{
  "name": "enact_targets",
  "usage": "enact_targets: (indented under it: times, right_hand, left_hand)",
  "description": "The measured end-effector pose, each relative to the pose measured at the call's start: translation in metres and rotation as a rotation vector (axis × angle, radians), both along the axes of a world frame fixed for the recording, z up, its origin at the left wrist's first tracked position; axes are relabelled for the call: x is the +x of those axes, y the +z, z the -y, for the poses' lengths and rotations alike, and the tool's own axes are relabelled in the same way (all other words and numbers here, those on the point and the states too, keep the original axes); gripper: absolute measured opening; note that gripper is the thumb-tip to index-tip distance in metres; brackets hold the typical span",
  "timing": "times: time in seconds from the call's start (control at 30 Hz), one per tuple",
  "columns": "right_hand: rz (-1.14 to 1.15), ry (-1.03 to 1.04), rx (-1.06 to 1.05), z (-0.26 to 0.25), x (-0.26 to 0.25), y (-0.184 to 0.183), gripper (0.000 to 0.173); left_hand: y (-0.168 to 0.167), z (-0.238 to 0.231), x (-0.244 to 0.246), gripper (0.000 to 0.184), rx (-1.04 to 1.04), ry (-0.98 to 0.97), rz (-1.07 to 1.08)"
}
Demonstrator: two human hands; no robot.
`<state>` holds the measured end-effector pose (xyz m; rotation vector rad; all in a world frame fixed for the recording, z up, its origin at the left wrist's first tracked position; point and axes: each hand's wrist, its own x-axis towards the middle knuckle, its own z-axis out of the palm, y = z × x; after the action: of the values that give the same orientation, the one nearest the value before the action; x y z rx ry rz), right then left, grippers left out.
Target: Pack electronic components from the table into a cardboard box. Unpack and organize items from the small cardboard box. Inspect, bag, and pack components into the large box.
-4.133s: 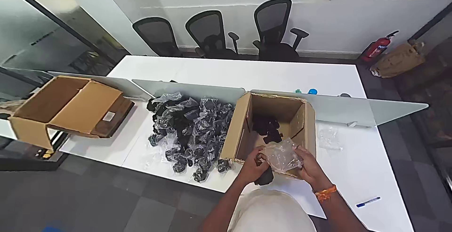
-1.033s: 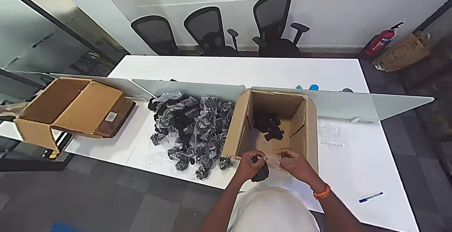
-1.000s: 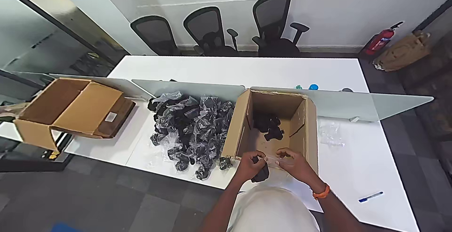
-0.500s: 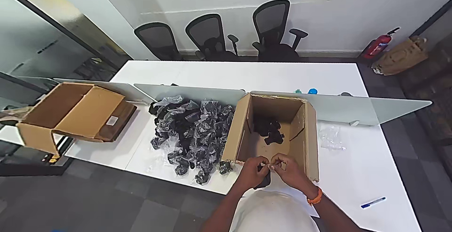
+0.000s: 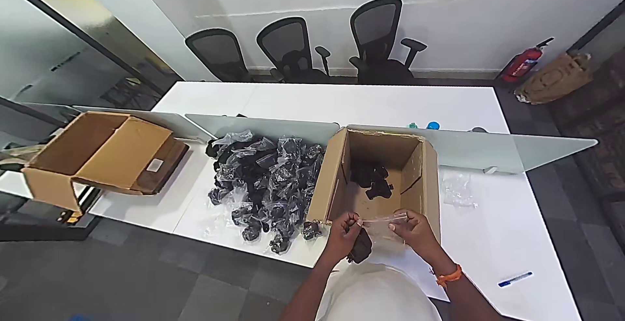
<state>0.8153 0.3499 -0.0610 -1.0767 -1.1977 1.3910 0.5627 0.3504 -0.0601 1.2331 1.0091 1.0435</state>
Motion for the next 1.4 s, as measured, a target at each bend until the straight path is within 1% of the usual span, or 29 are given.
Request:
enact_targets:
  times: [0.07,0.1,0.13,0.17,0.2,0.23,0.27,0.33,0.4,0.47,0.57,0.77,0.97,1.07,1.23,1.4]
  right_hand:
    - [-0.081,-0.052,-0.049,0.001,-0.003,-0.002,0.027]
    - [-0.097,-0.067,-0.071,0.002,-0.005,-0.004,0.025]
    - [-0.1,-0.078,-0.085,0.002,-0.007,-0.007,0.023]
    - [-0.09,-0.078,-0.093,0.002,-0.008,-0.01,0.021]
    - [-0.07,-0.069,-0.096,0.002,-0.009,-0.012,0.019]
    - [-0.049,-0.054,-0.098,0.002,-0.009,-0.013,0.017]
    - [-0.027,-0.032,-0.099,0.003,-0.009,-0.014,0.016]
    - [-0.002,0.018,-0.091,0.004,-0.011,-0.013,0.014]
    - [0.026,0.073,-0.069,0.004,-0.012,-0.011,0.013]
    - [0.053,0.122,-0.054,0.005,-0.013,-0.01,0.015]
    - [0.063,0.168,-0.048,0.007,-0.015,-0.01,0.021]
    - [0.131,0.139,0.007,0.008,-0.024,-0.016,0.008]
    - [0.129,0.113,0.104,0.012,-0.03,-0.02,0.006]
    - [0.123,0.137,0.07,0.01,-0.029,-0.022,0.005]
    - [0.14,0.196,0.008,0.005,-0.022,-0.021,0.01]
    - [0.163,0.23,-0.007,0.004,-0.022,-0.018,0.013]
  left_hand:
    - [-0.003,0.0,-0.004,0.009,-0.006,-0.03,-0.022]
    - [-0.003,0.0,-0.005,0.014,-0.004,-0.046,-0.045]
    - [-0.002,-0.001,-0.007,0.027,0.004,-0.07,-0.1]
    - [0.001,-0.003,-0.009,0.043,0.017,-0.102,-0.183]
    - [0.004,-0.004,-0.012,0.055,0.049,-0.135,-0.277]
    - [0.006,-0.007,-0.014,0.061,0.09,-0.156,-0.368]
    - [0.007,-0.009,-0.016,0.06,0.132,-0.159,-0.449]
    - [0.011,-0.009,-0.017,0.047,0.191,-0.186,-0.553]
    - [0.015,-0.009,-0.013,0.032,0.194,-0.24,-0.62]
    - [0.018,-0.007,-0.008,0.025,0.168,-0.272,-0.663]
    - [0.019,-0.008,-0.003,0.025,0.115,-0.298,-0.682]
    - [0.022,-0.009,-0.001,0.024,0.058,-0.336,-0.683]
    - [0.022,-0.008,0.002,0.025,0.079,-0.379,-0.709]
    - [0.019,-0.007,0.003,0.027,0.083,-0.357,-0.7]
    - [0.018,-0.008,-0.004,0.025,0.013,-0.332,-0.584]
    - [0.017,-0.009,-0.005,0.024,-0.001,-0.336,-0.61]
